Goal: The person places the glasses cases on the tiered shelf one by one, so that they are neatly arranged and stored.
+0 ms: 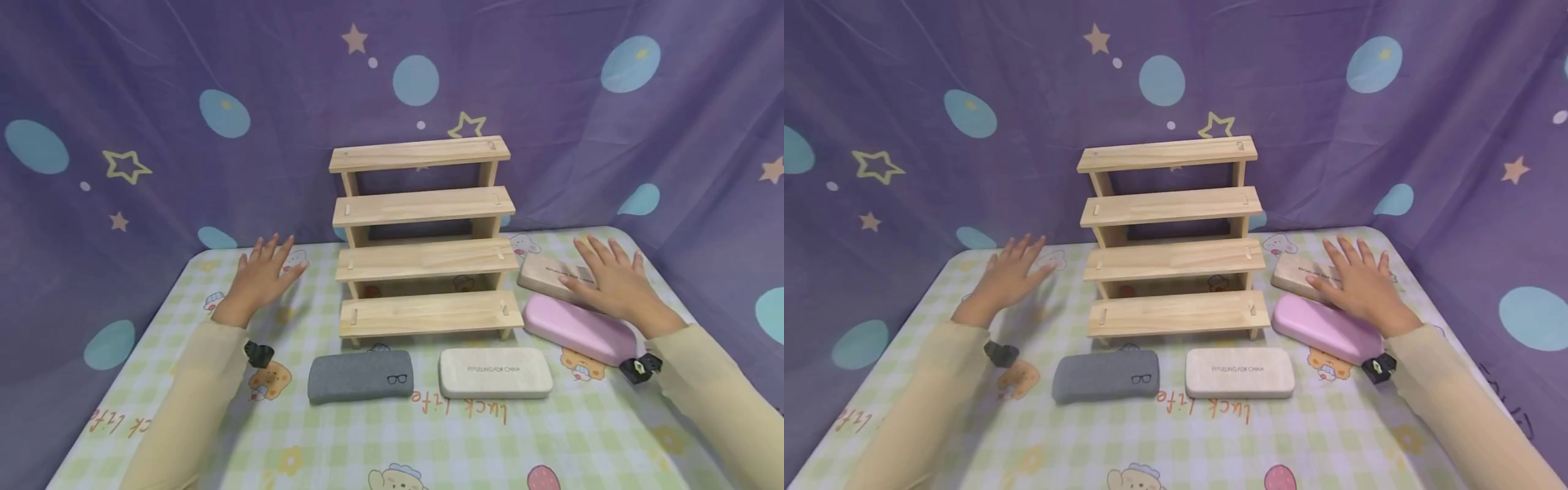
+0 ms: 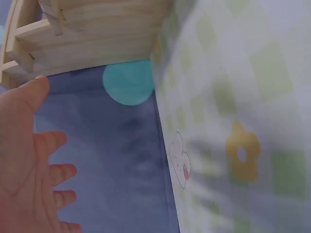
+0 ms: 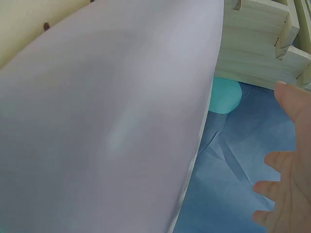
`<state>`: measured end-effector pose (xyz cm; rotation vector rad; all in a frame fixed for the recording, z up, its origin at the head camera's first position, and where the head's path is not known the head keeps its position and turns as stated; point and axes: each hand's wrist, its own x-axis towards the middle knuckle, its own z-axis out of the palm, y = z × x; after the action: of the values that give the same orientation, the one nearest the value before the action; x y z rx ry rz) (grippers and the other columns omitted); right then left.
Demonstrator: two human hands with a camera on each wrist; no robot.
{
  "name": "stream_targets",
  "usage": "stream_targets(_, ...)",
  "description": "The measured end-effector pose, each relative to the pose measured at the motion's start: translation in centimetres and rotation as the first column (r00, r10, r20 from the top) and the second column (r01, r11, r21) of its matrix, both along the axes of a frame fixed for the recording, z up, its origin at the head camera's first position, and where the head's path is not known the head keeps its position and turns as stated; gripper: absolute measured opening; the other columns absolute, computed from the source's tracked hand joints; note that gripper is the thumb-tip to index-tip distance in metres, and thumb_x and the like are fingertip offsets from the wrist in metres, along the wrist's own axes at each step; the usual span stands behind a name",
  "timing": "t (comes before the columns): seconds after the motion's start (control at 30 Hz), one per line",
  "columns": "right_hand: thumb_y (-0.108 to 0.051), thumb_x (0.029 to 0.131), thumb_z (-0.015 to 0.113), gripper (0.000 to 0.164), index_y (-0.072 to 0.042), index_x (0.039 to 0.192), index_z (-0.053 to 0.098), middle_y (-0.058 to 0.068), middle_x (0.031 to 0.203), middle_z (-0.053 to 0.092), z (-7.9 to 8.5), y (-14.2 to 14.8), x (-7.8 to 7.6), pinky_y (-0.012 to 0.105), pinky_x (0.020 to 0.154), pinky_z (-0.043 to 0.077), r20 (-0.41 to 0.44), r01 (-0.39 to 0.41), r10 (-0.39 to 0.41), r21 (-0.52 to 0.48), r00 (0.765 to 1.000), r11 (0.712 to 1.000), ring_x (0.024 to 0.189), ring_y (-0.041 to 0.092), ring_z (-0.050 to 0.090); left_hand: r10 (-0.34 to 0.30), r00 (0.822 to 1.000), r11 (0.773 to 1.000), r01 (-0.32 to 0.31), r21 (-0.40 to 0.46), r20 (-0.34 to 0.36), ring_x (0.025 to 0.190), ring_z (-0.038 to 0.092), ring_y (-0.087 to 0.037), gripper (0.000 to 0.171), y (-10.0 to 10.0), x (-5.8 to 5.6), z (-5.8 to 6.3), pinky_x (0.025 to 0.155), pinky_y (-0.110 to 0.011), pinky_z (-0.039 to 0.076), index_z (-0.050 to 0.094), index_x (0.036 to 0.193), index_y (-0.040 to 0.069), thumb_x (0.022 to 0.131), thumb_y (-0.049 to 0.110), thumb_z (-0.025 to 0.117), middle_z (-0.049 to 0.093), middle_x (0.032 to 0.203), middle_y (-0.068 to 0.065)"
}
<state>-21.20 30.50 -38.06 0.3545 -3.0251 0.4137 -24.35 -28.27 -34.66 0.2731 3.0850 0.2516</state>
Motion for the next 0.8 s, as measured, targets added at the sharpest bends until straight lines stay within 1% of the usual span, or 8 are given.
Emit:
stream_targets(0.1, -0.055, 0.092, 0.047, 0.083, -0.009, 0.152, 0.014, 0.028, 0.152, 0.015, 0.0, 0.1, 0.2, 0.078, 0.098, -0.004, -0.004, -0.004, 0.004, -0.01, 1.0, 1.0, 0.135, 0.055, 0.005, -0.034, 0.999, 0.997, 0.036, 0.062, -0.026, 0.141, -0.002, -0.045, 0.079, 0.4, 0.0, 0.2, 0.108, -0.068, 0.001, 0.01, 0.153, 0.012, 0.095, 0.063, 0.026, 0.006, 0.156, -0.023)
stream_targets(0.2, -0.053, 0.092, 0.048, 0.081, -0.008, 0.152, 0.015, 0.028, 0.152, 0.015, 0.0, 0.2, 0.5, 0.078, 0.098, -0.004, -0.016, -0.016, 0.015, -0.028, 1.0, 0.999, 0.135, 0.056, 0.006, -0.074, 0.996, 0.983, 0.083, 0.165, -0.059, 0.141, 0.005, -0.045, 0.074, 0.9, 0.0, 0.4, 0.111, -0.064, 0.006, 0.011, 0.153, 0.012, 0.097, 0.057, 0.03, 0.011, 0.155, -0.022)
stream_targets(0.3, -0.049, 0.092, 0.051, 0.08, -0.007, 0.151, 0.018, 0.027, 0.152, 0.017, -0.1, 0.3, 0.8, 0.077, 0.099, -0.004, -0.034, -0.038, 0.035, -0.061, 0.999, 0.997, 0.135, 0.055, 0.007, -0.094, 0.993, 0.94, 0.111, 0.321, -0.069, 0.14, 0.013, -0.042, 0.07, 1.8, 0.1, 0.5, 0.111, -0.061, 0.017, 0.013, 0.153, 0.014, 0.098, 0.051, 0.036, 0.015, 0.155, -0.019)
stream_targets(0.4, -0.046, 0.092, 0.053, 0.079, -0.005, 0.15, 0.02, 0.027, 0.152, 0.017, -0.3, 0.5, 1.2, 0.076, 0.1, -0.005, -0.044, -0.059, 0.055, -0.095, 0.998, 0.994, 0.136, 0.054, 0.007, -0.104, 0.992, 0.862, 0.128, 0.491, -0.077, 0.14, 0.019, -0.039, 0.065, 2.8, 0.7, 0.8, 0.108, -0.061, 0.025, 0.018, 0.152, 0.014, 0.099, 0.041, 0.045, 0.02, 0.155, -0.016)
stream_targets(0.57, -0.04, 0.09, 0.058, 0.078, -0.005, 0.15, 0.023, 0.028, 0.151, 0.018, -0.4, 0.8, 1.7, 0.074, 0.103, -0.001, -0.079, -0.104, 0.093, -0.153, 0.993, 0.983, 0.137, 0.052, 0.01, -0.12, 0.981, 0.699, 0.192, 0.689, -0.152, 0.135, 0.032, -0.037, 0.056, 4.3, 1.3, 0.8, 0.11, -0.055, 0.026, 0.032, 0.146, 0.003, 0.096, 0.015, 0.054, 0.036, 0.146, -0.02)
stream_targets(0.67, -0.032, 0.087, 0.064, 0.075, -0.002, 0.147, 0.029, 0.029, 0.148, 0.025, -0.4, 1.2, 2.2, 0.071, 0.105, 0.006, -0.1, -0.158, 0.137, -0.24, 0.986, 0.958, 0.134, 0.053, 0.016, -0.122, 0.979, 0.594, 0.205, 0.778, -0.165, 0.133, 0.036, -0.034, 0.054, 4.5, 0.5, -0.3, 0.111, -0.05, 0.027, 0.036, 0.144, 0.0, 0.094, 0.008, 0.057, 0.043, 0.142, -0.021)
stream_targets(0.73, -0.025, 0.086, 0.067, 0.071, -0.001, 0.144, 0.034, 0.03, 0.145, 0.03, -0.5, 1.4, 2.7, 0.067, 0.107, 0.011, -0.109, -0.195, 0.17, -0.303, 0.979, 0.933, 0.133, 0.05, 0.022, -0.128, 0.98, 0.541, 0.199, 0.817, -0.154, 0.133, 0.037, -0.034, 0.054, 4.8, 0.4, -0.7, 0.111, -0.05, 0.027, 0.037, 0.142, -0.002, 0.093, 0.006, 0.057, 0.043, 0.141, -0.022)
stream_targets(0.8, -0.019, 0.086, 0.067, 0.068, 0.0, 0.143, 0.036, 0.029, 0.144, 0.033, -0.7, 1.8, 3.4, 0.051, 0.114, 0.014, -0.108, -0.231, 0.206, -0.353, 0.973, 0.907, 0.138, 0.035, 0.024, -0.139, 0.98, 0.497, 0.193, 0.846, -0.141, 0.133, 0.036, -0.033, 0.054, 5.2, 0.3, -1.0, 0.112, -0.049, 0.026, 0.037, 0.142, -0.003, 0.093, 0.004, 0.057, 0.043, 0.141, -0.022)
